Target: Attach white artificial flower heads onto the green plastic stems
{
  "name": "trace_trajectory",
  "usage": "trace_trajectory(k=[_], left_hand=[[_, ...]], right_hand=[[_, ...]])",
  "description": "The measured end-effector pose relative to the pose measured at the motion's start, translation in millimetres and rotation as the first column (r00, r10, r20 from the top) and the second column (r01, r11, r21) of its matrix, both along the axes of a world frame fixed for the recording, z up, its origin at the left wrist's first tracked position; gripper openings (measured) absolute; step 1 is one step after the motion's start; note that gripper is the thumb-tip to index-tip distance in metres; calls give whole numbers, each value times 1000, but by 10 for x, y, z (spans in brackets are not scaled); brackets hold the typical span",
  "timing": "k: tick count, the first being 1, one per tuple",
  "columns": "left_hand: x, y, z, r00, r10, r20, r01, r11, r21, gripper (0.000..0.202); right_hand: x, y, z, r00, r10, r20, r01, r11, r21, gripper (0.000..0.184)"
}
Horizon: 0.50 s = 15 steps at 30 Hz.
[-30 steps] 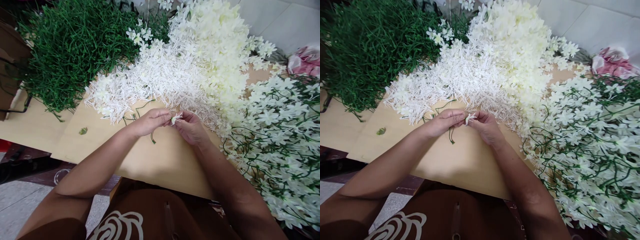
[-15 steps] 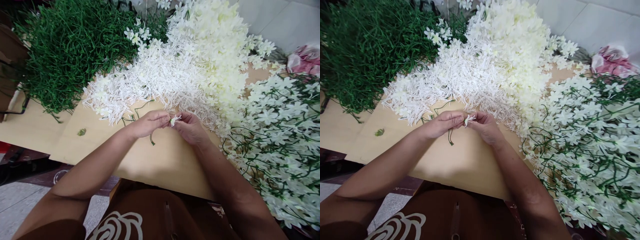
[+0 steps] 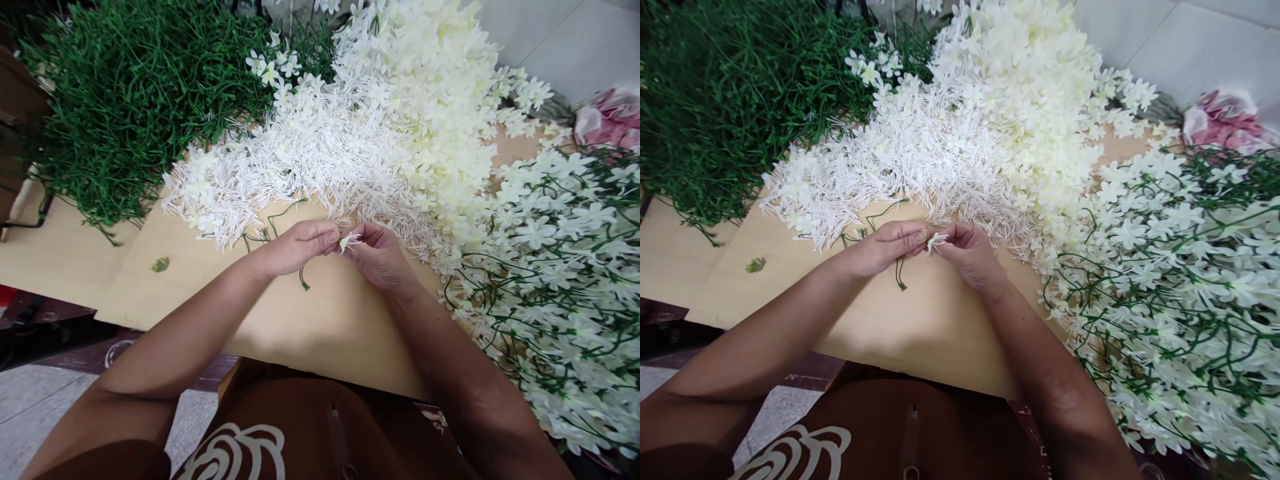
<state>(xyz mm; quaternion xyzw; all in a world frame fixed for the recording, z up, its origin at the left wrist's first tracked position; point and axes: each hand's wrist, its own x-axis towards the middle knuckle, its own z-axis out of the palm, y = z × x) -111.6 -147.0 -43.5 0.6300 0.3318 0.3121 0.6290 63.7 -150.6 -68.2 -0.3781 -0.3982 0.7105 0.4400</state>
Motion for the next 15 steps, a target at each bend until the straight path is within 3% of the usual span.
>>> trace_trajectory(k=[8,15], left_hand=[[17,-15,-29,999,13,41,-13,1000,3,51],[-1,-27,-50,998,13,-57,-11,1000,25,50]], right_hand=[[-32,-50,-25,999,-48,26,47,997,60,28],[-47,-52,-37,993,-87,83,81,995,63,25]])
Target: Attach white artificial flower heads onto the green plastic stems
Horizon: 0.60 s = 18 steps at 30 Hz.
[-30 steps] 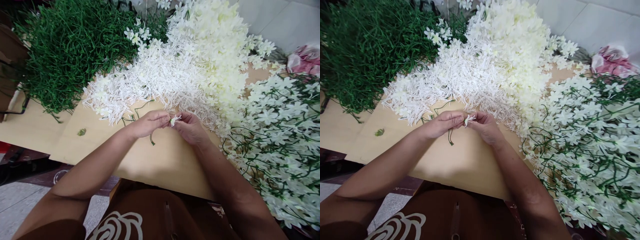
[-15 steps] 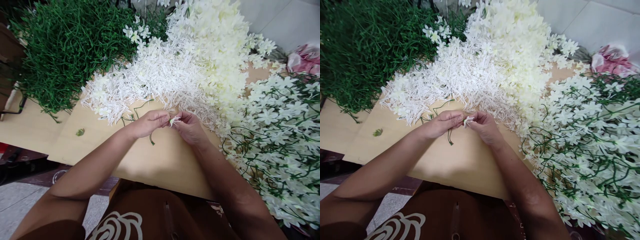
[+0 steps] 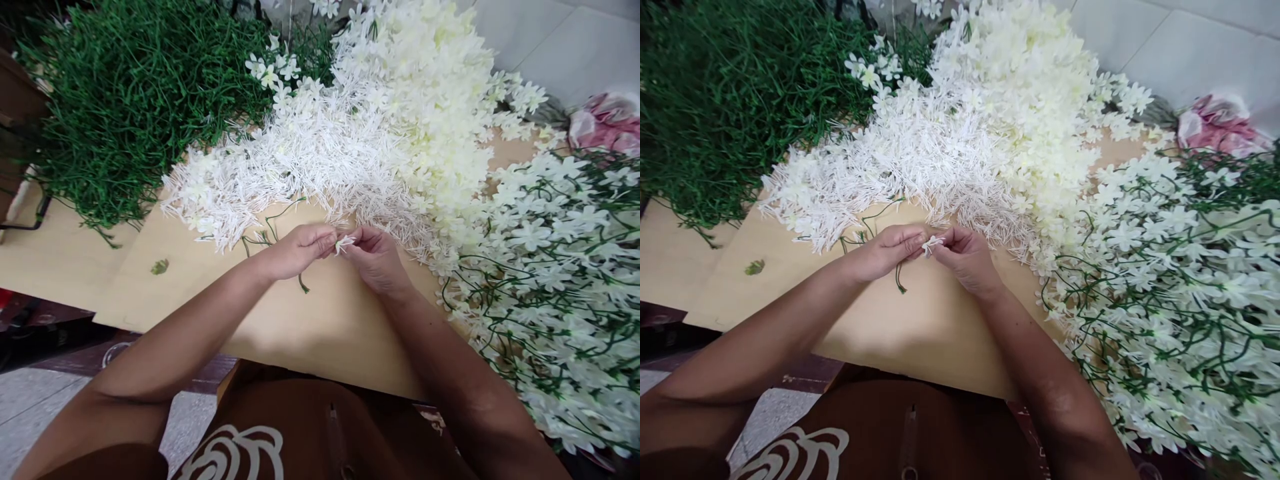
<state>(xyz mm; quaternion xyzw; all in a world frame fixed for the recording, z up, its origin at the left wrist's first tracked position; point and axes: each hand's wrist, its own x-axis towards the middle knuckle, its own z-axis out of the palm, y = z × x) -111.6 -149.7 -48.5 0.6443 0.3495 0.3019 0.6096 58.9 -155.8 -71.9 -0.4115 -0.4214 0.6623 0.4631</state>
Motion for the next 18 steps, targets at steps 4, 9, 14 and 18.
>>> trace_trajectory(k=[4,9,14,18], left_hand=[[19,20,-29,997,1,-80,2,999,44,51],[64,47,29,992,73,-101,-69,997,39,46],[-36,76,201,954,153,-257,-122,984,132,34],[-73,84,207,953,212,-217,-201,977,73,34]], right_hand=[[-34,10,4,999,-22,30,23,999,-40,25],[-55,24,59,994,-102,36,103,994,-44,24],[145,61,271,979,-202,8,200,973,113,24],[307,41,437,943,-313,113,279,928,248,25]])
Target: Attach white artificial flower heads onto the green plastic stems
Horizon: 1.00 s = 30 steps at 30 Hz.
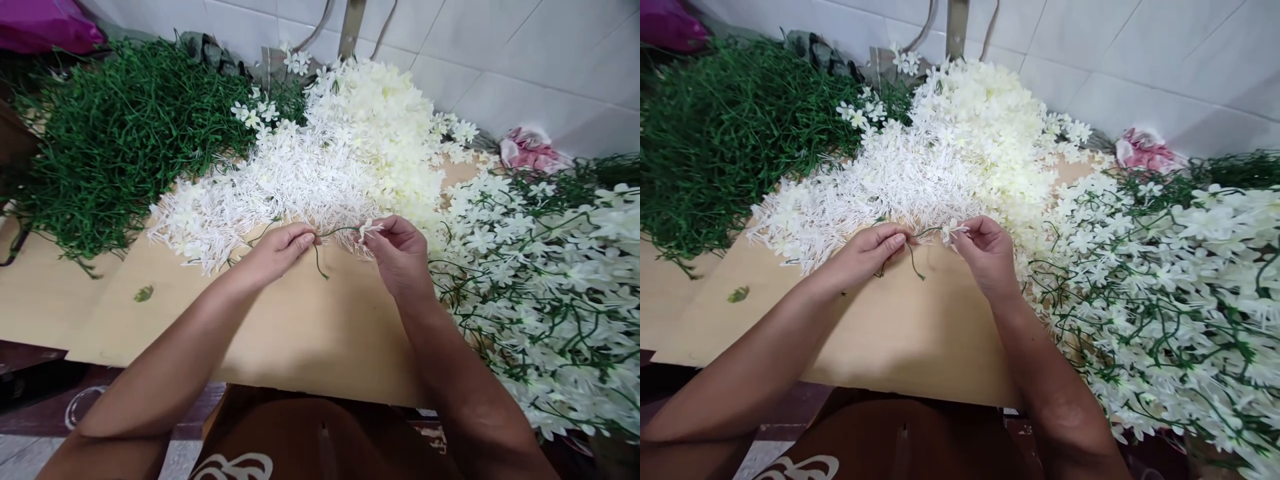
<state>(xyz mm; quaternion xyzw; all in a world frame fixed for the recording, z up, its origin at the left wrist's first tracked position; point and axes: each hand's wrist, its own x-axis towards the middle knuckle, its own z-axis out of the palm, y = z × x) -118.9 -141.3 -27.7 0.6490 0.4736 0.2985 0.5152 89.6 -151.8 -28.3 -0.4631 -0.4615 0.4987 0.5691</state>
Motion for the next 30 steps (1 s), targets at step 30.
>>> trace_trajectory(k=[30], left_hand=[[216,-125,-97,946,151,287,-7,895,-447,23]], right_hand=[[177,103,332,434,32,900,-352,926,136,20]])
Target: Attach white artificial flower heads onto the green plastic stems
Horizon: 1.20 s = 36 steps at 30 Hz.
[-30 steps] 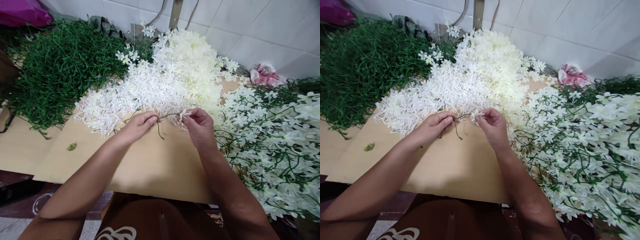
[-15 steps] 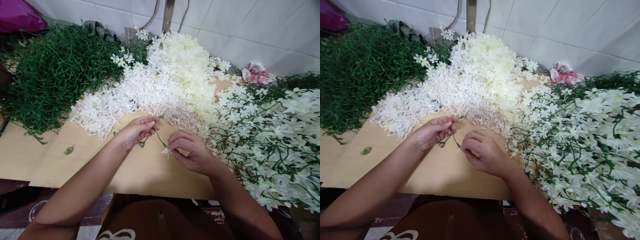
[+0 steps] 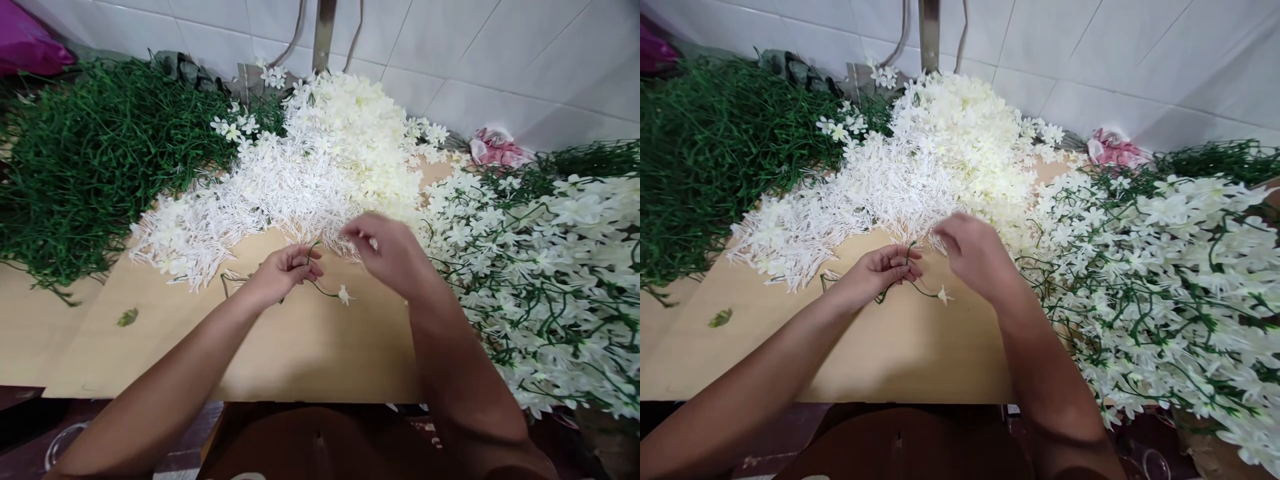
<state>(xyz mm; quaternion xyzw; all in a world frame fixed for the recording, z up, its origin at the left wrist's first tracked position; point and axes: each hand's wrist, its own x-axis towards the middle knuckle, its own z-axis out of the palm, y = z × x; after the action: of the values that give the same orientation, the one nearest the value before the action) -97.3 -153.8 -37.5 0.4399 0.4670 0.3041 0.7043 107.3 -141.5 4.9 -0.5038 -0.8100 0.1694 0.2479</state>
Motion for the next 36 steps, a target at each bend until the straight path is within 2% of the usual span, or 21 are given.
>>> trace_trajectory(k=[2,3,6,9,12,13,15,17,19,23,25,28,30,33,36], left_hand=[[28,-12,-18,1000,14,-26,-14,1000,3,21],[33,-16,-33,999,24,-27,-24,1000,10,22],[8,-15,-96,998,54,-16,-53,997,57,27],[-37,2,-146,998,55,-28,-51,991,120,30],[-72,23,-143,985,-22,-172,67,964,257,24],[-85,29,-128,965,-55,-258,140,935,325,23],[-119,45,-79,896,-75,-437,294,839,458,27],[-162,74,0,822,-33,-568,405,736,543,32],[-196,135,112,755,38,-655,456,688,565,34],[-131,418,365,606,205,-768,432,726,535,28],[-16,640,436,557,309,-771,392,721,571,27],[188,996,424,447,428,-785,377,706,600,30],[294,1189,365,373,435,-820,389,728,564,31],[361,1349,285,334,433,-837,416,729,544,27],[324,1385,269,375,452,-809,404,706,581,20]], right_hand=[[-35,310,-101,978,-207,25,205,976,73,19],[-46,449,-174,962,-262,74,256,964,77,19],[-31,720,-388,930,-314,192,307,949,67,17],[54,780,-469,946,-312,90,302,947,108,13],[165,765,-427,936,-338,-96,348,930,120,10],[196,759,-406,923,-353,-154,372,921,118,10],[233,748,-372,891,-373,-260,408,908,96,8],[233,730,-350,851,-379,-364,423,905,46,6],[206,703,-333,791,-377,-481,417,909,-27,4],[142,638,-305,650,-353,-673,363,922,-134,16],[125,610,-304,614,-352,-707,338,926,-167,24],[120,581,-322,604,-369,-706,325,923,-204,26],[129,575,-340,604,-387,-697,339,916,-215,20],[166,585,-362,607,-410,-681,342,908,-241,8],[210,606,-371,631,-428,-647,332,903,-274,7]])
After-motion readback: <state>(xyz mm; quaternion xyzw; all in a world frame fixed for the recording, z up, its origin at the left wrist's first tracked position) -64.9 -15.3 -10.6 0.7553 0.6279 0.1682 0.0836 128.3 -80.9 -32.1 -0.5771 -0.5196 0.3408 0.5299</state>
